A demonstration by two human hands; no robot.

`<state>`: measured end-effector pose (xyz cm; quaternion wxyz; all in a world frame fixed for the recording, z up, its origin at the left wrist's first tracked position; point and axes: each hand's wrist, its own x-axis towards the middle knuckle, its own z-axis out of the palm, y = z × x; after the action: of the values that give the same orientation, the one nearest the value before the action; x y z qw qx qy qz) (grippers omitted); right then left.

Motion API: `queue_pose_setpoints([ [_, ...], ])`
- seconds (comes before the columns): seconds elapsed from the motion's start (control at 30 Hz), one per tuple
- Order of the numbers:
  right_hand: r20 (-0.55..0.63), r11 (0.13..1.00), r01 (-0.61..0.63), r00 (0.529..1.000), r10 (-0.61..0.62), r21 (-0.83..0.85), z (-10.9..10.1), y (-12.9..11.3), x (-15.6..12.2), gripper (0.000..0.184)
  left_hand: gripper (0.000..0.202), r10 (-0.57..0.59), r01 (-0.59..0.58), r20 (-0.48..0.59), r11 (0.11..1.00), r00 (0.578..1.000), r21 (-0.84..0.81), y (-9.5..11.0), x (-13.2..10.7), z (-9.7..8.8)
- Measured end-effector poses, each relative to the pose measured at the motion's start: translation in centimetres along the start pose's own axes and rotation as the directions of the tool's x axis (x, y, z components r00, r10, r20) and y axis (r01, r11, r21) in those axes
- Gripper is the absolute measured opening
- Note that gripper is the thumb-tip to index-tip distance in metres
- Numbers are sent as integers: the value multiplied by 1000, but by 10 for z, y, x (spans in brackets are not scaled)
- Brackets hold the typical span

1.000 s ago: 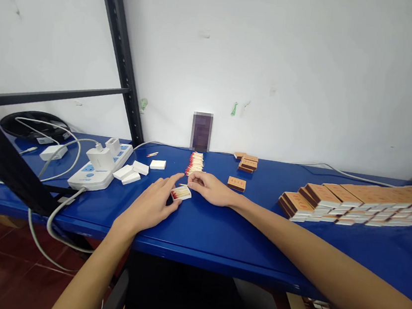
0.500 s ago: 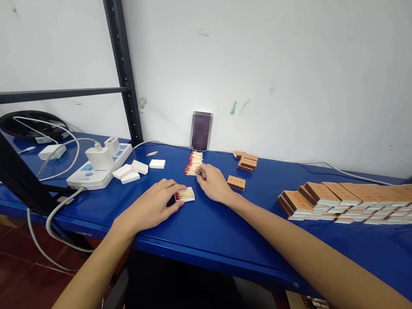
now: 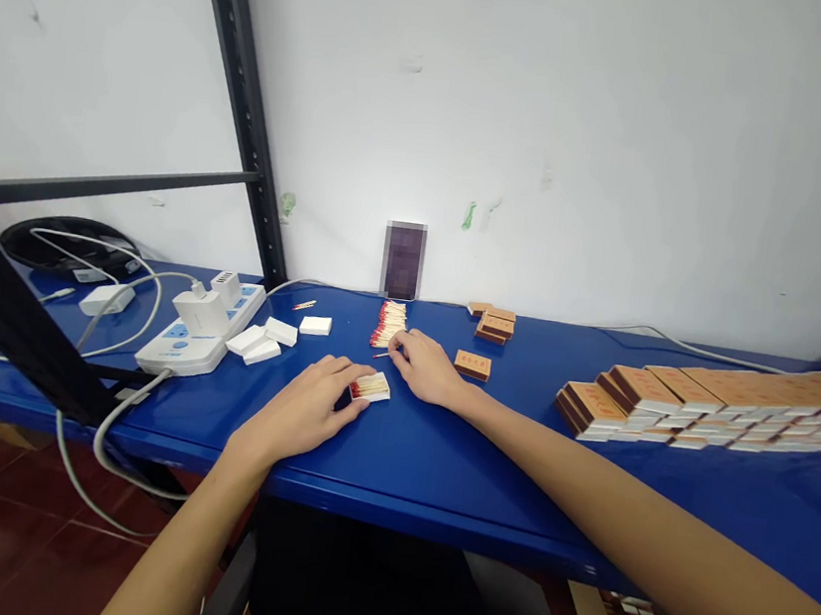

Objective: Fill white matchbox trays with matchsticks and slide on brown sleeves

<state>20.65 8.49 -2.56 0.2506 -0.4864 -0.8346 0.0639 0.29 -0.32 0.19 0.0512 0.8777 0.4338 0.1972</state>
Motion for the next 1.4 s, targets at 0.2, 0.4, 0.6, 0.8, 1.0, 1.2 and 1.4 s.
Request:
queue_pose_setpoints([
  [0.2,76,998,55,996,-55,4,-2,-2,-1,20,48,-46,47,-38,999,998,20,-2,0,1],
  [0.4,61,914,335,932,-357,229,-9,-12,-11,17,58,-85,87,-78,996,993,30,-6,-1,4],
  [0.6,81,899,312,933,-351,308,-13,-19,-13,14,52,-61,62,-50,998,997,23,-4,0,3],
  [0.8,-122,981,84,991,-63,175,-6,-5,-3,12,37,-11,10,10,998,1000,66,-2,2,0],
  [1.0,-79,995,-64,995,59,-74,-6,1,0,17,36,2,-4,30,998,1000,63,-1,0,-1],
  [1.2,-63,994,-75,996,70,-83,-4,3,4,10,35,10,-11,19,998,1000,67,-2,0,-1],
  [1.4,-61,993,-77,996,72,-89,-3,3,5,13,35,3,-4,21,997,1000,73,-2,1,1],
])
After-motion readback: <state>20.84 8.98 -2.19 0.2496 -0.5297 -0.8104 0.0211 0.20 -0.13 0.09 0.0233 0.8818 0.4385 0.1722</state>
